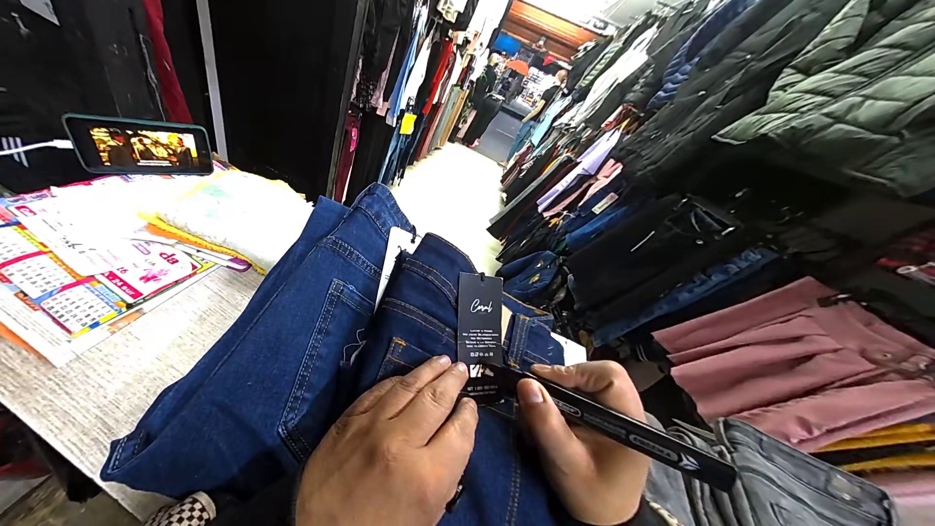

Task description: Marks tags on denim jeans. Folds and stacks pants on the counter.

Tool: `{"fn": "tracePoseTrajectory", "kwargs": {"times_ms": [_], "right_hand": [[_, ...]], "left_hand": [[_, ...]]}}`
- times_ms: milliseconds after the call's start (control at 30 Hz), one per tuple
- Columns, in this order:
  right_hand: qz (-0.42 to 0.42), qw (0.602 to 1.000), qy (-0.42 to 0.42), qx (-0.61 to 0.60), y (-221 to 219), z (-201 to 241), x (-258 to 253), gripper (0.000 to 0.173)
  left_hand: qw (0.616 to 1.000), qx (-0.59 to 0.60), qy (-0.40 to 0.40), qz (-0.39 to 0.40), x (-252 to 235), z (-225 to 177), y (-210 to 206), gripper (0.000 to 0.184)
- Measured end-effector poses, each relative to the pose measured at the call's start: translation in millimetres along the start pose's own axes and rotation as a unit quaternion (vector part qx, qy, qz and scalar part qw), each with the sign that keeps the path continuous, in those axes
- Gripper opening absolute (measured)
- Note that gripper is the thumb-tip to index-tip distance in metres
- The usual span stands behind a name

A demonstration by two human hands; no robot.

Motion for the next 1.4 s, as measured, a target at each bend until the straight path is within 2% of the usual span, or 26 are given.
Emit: {"fn": "tracePoseTrajectory", "kwargs": {"times_ms": [267,500,767,967,1233,1400], "right_hand": [[0.011,1.000,0.018,0.004,-1,3,0,0.016],[-0.015,1.000,0.013,0.006,5,1,0,0.015],[0.046,0.999,0.024,-0.011,-8,7,2,0.016],[0.015,1.000,-0.007,-0.001,-4,0,1,0.018],[0.033,0.999,0.035,0.003,-7,8,2,0.015],[0.024,1.000,0.015,-0.012,-8,4,2,0.014]], "left_hand": [[1.000,0.000,0.000,0.000,0,0,0,0.026],[1.000,0.001,0.001,0.002,0,0,0,0.026],[1.000,0.002,0.001,-0.005,0,0,1,0.026],[1.000,-0.002,0.000,-0.002,0,0,0,0.026],[1.000,-0.003,-0.001,0.000,0,1,1,0.026],[1.000,-0.007,-0.006,0.007,-1,1,1,0.026]]}}
Point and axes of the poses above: each hand's wrist, its own x-axis away from the middle knuckle, its own y-axis out of the back of the hand, z = x × y, the point moved 9 cm from there along -x, towards the middle knuckle, and after that the axes turned 14 degrees about x, right-handed, at the moved point
